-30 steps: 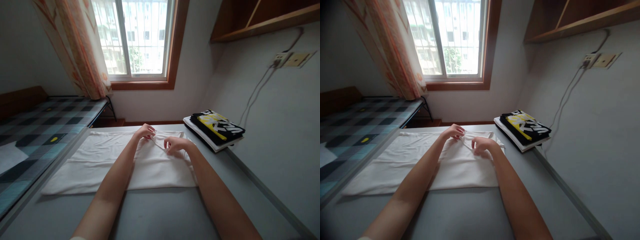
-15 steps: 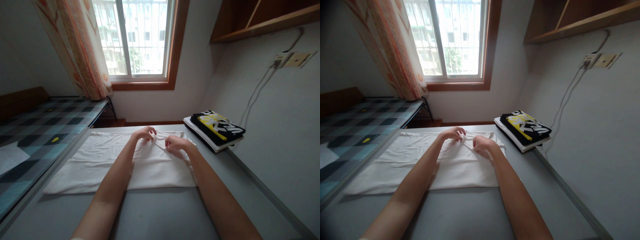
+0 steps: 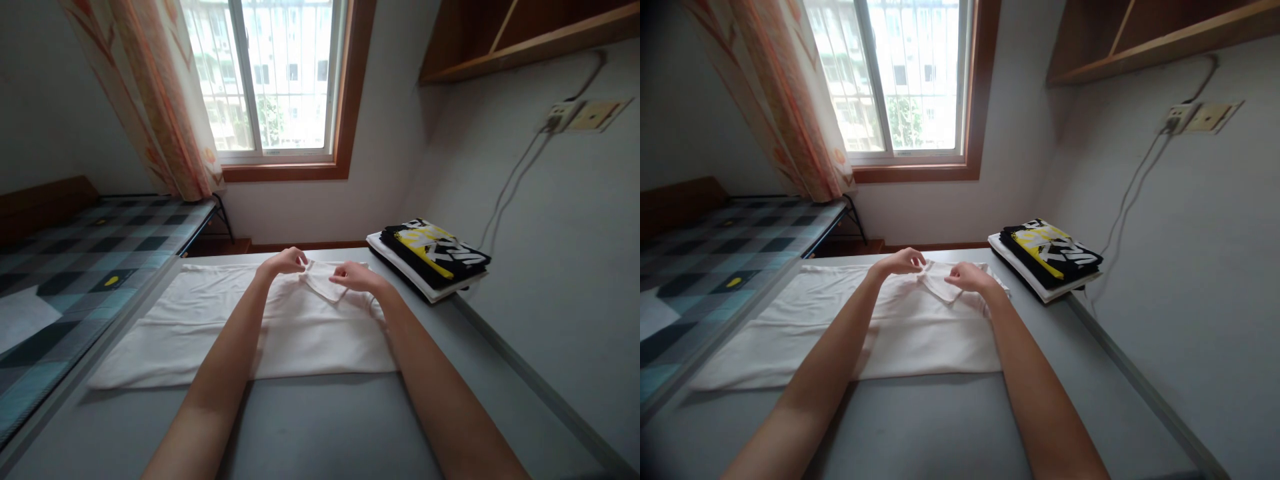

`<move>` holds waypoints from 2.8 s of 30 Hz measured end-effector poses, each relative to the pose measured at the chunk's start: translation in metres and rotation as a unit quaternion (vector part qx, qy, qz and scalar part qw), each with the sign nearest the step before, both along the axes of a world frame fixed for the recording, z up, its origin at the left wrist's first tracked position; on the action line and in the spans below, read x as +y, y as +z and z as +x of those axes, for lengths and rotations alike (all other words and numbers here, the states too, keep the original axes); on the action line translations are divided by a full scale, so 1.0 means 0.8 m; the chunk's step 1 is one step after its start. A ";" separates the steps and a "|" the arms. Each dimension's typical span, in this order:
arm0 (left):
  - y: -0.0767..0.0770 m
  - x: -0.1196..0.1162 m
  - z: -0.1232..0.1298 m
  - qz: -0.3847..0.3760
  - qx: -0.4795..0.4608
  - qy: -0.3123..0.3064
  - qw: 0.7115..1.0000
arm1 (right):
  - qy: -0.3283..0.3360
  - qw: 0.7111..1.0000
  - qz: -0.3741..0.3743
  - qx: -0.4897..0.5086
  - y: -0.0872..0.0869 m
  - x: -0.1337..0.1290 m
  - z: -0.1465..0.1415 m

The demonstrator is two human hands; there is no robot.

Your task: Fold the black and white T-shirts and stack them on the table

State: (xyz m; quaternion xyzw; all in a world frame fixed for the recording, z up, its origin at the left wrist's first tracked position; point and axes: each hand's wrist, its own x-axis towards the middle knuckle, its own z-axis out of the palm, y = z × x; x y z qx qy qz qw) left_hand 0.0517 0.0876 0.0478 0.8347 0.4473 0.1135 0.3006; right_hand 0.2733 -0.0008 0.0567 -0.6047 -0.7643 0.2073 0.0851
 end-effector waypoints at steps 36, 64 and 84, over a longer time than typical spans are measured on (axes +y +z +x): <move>-0.038 -0.008 -0.279 0.268 0.216 0.085 0.935 | -0.268 0.941 0.202 -0.051 -0.090 0.024 0.054; -0.031 -0.171 -0.407 0.370 0.220 0.065 0.900 | 0.050 0.967 0.236 0.085 -0.071 -0.123 0.136; -0.016 -0.189 -0.355 0.349 0.261 0.098 0.895 | 0.057 0.949 0.294 -0.100 -0.067 -0.146 0.128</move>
